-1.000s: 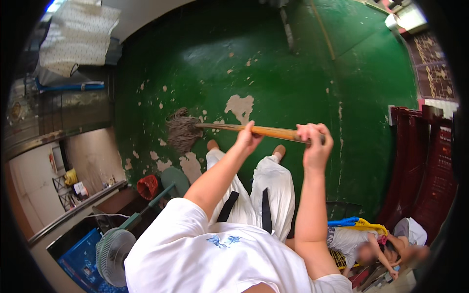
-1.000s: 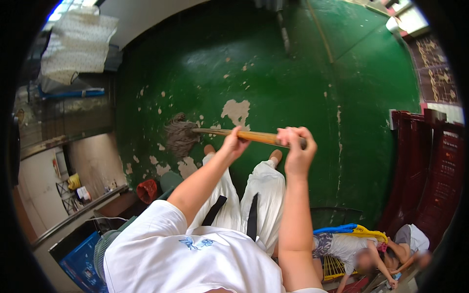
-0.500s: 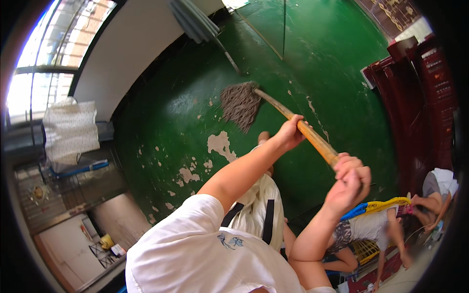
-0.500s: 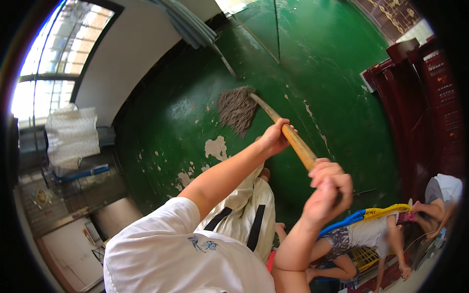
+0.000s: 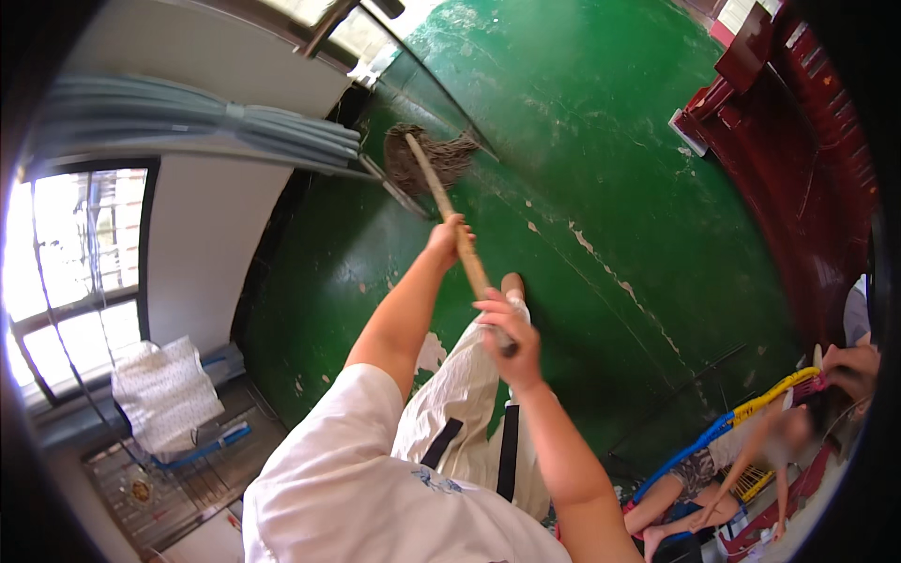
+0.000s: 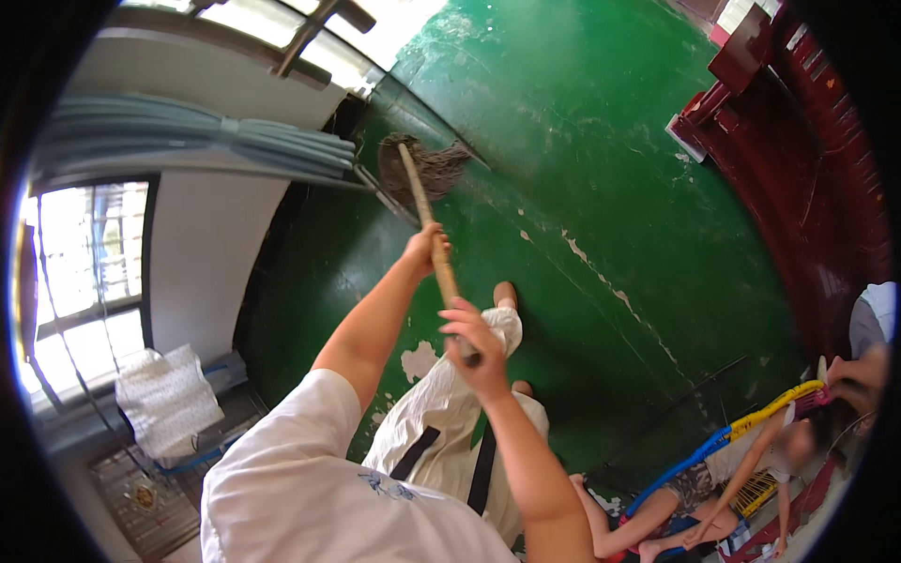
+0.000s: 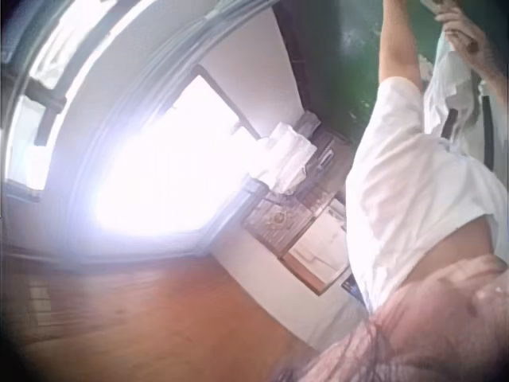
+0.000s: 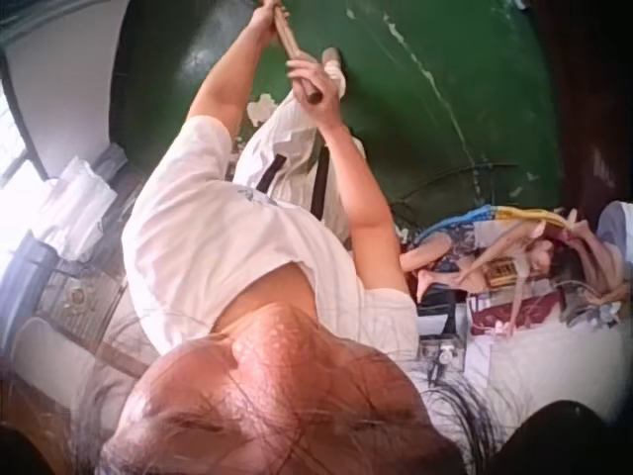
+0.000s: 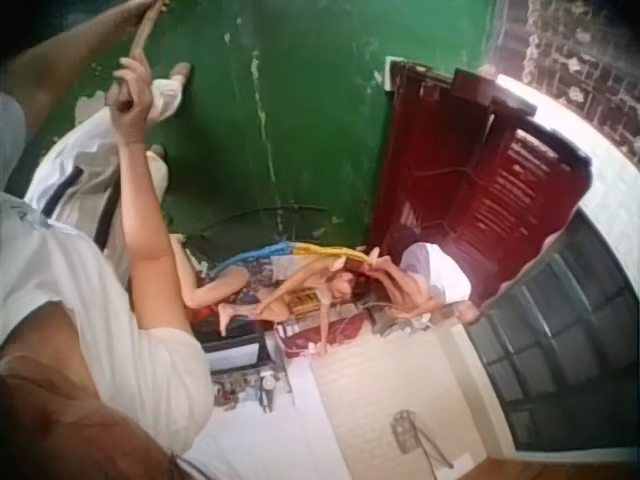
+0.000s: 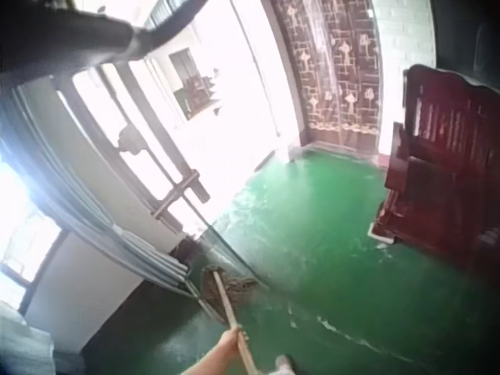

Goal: The person mops the floor using a string mop, moving from an indoor area with chairs and a table to a green-painted section and then outside onto a concrete surface. The person dips the mop into a bucket of water and continues mopping different areas.

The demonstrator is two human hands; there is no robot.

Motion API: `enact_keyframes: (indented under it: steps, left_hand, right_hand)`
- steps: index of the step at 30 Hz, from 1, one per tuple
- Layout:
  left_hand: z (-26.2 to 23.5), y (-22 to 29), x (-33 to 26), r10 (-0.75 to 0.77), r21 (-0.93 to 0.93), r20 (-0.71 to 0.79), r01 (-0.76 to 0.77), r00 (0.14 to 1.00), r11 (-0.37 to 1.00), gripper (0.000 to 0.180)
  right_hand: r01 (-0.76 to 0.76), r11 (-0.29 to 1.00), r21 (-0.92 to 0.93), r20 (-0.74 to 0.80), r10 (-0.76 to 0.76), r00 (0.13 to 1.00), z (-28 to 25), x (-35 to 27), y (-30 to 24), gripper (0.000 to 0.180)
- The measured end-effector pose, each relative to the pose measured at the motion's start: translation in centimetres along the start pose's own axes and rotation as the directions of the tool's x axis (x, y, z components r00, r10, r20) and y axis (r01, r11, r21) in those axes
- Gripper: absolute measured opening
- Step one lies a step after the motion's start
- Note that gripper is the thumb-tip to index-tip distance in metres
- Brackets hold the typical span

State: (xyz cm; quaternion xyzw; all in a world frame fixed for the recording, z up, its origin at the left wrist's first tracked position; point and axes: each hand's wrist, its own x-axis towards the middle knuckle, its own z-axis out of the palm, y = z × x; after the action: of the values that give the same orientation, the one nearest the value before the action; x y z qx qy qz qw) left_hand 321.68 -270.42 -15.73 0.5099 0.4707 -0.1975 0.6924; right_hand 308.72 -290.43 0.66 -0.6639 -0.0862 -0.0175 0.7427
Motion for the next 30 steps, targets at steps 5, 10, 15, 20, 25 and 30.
enact_keyframes:
  steps: [5,10,15,20,25,30]
  left_hand:
    - [-2.6,6.9,5.0,-0.045,-0.096,-0.023,0.043,0.999,0.994,0.04]
    - [2.6,7.4,2.8,0.052,-0.085,0.149,-0.04,0.988,0.996,0.025]
    - [6.8,3.9,1.5,0.049,-0.065,0.052,-0.046,0.997,0.997,0.02]
    - [16.1,-1.1,-1.5,0.077,-0.211,-0.019,-0.079,0.997,0.974,0.021]
    - [30.1,-6.9,-8.1,-0.008,-0.282,0.059,0.025,0.998,0.959,0.016]
    - [44.8,-10.4,-18.8,-0.152,-0.354,0.235,0.23,0.96,0.907,0.015]
  right_hand:
    - [-0.153,0.97,0.19,-0.111,0.176,0.978,7.8,7.2,9.6,0.022]
    - [-0.26,0.91,0.323,-0.231,0.342,0.911,5.7,11.9,12.6,0.019]
    - [-0.385,0.729,0.566,-0.246,0.595,0.765,-1.0,7.6,5.6,0.016]
    - [-0.443,0.741,0.505,-0.308,0.634,0.71,-14.3,5.7,-3.2,0.012]
    - [-0.315,0.828,0.464,-0.503,0.539,0.675,-28.0,6.5,-8.7,0.007]
    - [-0.104,0.949,0.299,-0.61,0.274,0.744,-41.8,7.8,-16.3,0.008]
